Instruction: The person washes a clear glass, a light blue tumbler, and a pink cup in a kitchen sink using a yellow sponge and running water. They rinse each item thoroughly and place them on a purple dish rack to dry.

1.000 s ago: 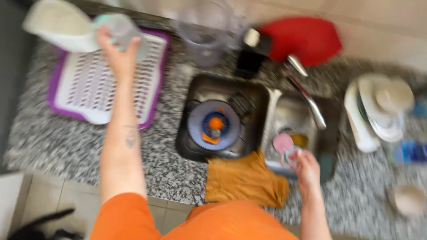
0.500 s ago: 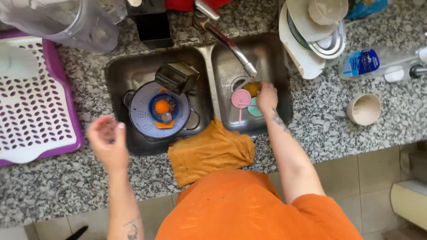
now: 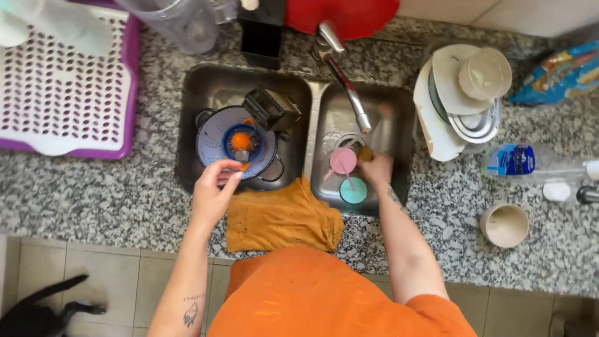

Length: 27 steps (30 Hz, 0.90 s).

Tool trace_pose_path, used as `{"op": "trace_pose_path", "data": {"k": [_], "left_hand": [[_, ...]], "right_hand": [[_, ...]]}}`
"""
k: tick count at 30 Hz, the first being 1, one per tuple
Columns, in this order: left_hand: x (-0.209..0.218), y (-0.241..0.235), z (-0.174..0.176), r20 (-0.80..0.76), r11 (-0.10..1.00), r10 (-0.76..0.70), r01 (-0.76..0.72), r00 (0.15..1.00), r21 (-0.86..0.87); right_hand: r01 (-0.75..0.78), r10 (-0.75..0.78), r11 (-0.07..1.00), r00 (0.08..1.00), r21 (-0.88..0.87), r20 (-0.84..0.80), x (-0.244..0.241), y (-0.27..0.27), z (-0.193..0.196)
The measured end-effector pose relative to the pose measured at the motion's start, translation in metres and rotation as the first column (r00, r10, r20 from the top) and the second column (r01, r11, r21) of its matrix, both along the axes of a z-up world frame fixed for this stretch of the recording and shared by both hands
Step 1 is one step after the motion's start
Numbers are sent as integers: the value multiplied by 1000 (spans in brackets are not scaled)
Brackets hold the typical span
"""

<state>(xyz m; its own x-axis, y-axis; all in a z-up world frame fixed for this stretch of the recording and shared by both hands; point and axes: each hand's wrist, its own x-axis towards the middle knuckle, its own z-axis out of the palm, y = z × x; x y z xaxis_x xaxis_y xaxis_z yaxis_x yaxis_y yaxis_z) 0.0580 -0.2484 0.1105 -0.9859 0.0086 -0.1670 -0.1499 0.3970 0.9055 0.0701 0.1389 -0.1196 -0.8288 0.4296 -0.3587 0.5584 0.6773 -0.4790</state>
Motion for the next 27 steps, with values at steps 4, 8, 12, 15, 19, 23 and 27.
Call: {"op": "trace_pose_path", "data": {"k": [4,8,12,15,19,23,27], "left_hand": [[-6,3,1,12,997,-72,72,997,4],[-15,9,-8,9,988,-151,152,988,-35],[-27,14,-14,-15,980,-198,198,980,19],[-43,17,-8,-135,969,-247,242,960,-49],[-115,12,19,-441,925,-349,228,827,-304],[-192,20,49,-685,706,-459,-236,566,-668],[-265,43,12,-334,124,-681,-347,652,-930]], "right_hand": [[297,-339,912,934,-282,-114,-16,-6,29],[196,-452,696,867,-691,-209,-27,-58,111],[193,-541,515,829,-835,-143,-44,-97,83],[271,-501,704,845,-656,-189,-51,-128,93],[75,-421,499,892,-864,-166,-107,-175,133],[-23,-345,403,922,-915,-175,-175,-202,210],[35,-401,680,854,-733,-332,-226,-218,237]]}}
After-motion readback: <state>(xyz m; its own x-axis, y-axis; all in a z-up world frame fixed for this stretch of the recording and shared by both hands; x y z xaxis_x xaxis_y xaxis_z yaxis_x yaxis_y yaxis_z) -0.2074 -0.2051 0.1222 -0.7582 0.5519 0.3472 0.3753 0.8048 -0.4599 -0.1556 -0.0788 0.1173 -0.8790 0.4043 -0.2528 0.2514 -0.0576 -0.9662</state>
